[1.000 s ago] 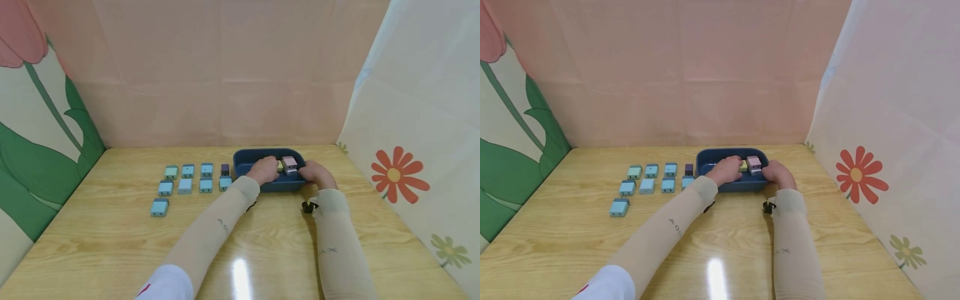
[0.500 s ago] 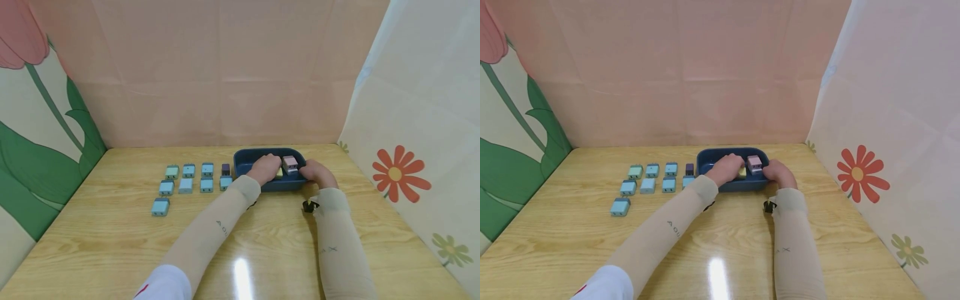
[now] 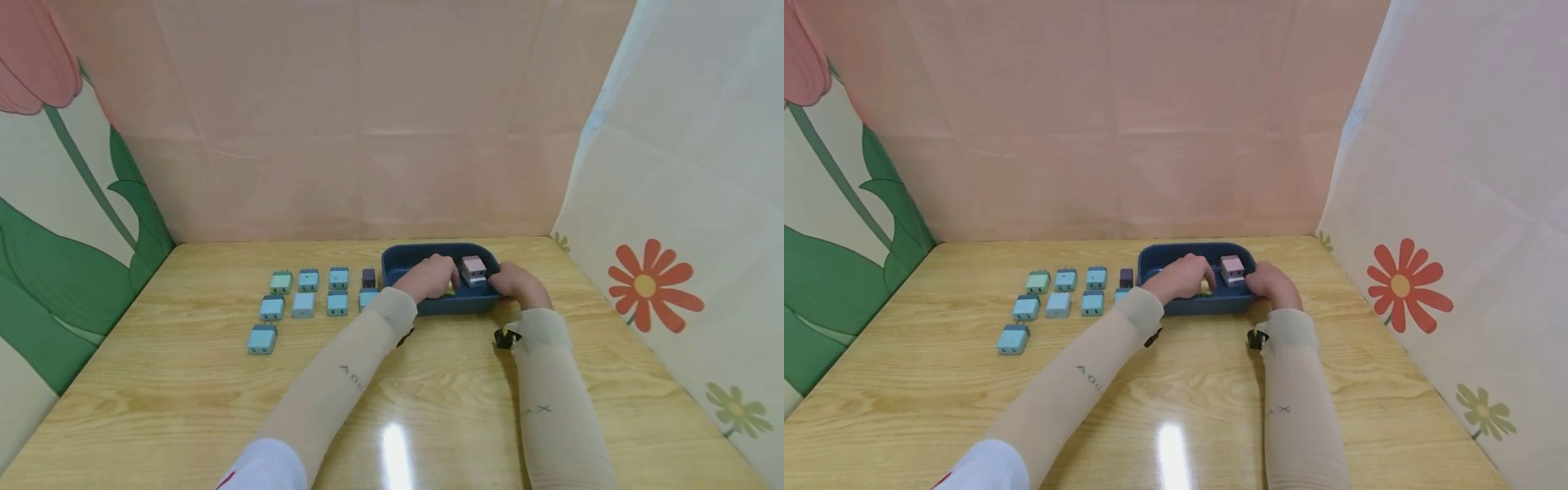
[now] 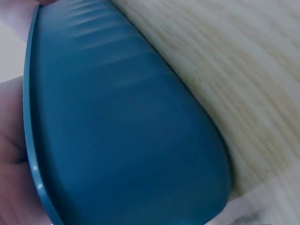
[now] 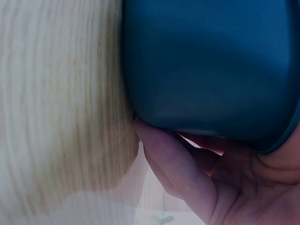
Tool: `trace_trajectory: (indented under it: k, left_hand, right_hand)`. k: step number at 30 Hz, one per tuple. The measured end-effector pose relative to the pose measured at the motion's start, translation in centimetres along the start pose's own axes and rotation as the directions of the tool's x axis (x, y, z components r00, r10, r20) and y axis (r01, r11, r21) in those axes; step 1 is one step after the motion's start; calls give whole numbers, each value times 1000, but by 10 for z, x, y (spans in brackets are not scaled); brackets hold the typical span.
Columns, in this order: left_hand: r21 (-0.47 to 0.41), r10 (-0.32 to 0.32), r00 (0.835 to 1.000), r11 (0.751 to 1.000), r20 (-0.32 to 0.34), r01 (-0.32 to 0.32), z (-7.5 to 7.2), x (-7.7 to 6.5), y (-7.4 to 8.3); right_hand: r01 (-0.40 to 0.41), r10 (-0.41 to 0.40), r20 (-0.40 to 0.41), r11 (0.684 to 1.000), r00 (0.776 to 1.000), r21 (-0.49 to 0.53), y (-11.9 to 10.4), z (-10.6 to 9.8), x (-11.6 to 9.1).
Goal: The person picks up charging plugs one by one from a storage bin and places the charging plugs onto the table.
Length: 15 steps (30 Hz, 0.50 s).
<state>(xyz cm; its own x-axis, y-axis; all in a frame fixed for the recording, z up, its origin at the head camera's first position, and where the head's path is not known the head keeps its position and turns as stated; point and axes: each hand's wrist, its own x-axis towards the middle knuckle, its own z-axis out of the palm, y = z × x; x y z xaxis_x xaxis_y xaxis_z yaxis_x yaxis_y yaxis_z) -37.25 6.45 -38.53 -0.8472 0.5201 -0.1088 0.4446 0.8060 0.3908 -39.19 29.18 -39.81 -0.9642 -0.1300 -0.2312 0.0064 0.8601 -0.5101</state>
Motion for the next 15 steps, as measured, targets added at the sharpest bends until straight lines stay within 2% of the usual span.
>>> trace_trajectory:
  k: [4, 9, 15]
  left_hand:
    - [22, 13, 998, 1000, -61, -12, 5, -5, -4]
    - [-43, -57, 992, 998, -109, 52, 10, -8, -9]
    - [-83, -75, 989, 994, -131, 65, 14, -7, -12]
  right_hand:
    - [-17, 17, 6, 1000, 1000, 22, 0, 1, -1]
    - [-18, 18, 10, 1000, 1000, 19, -1, 1, -2]
    - [-6, 6, 1, 1000, 1000, 14, -1, 1, -2]
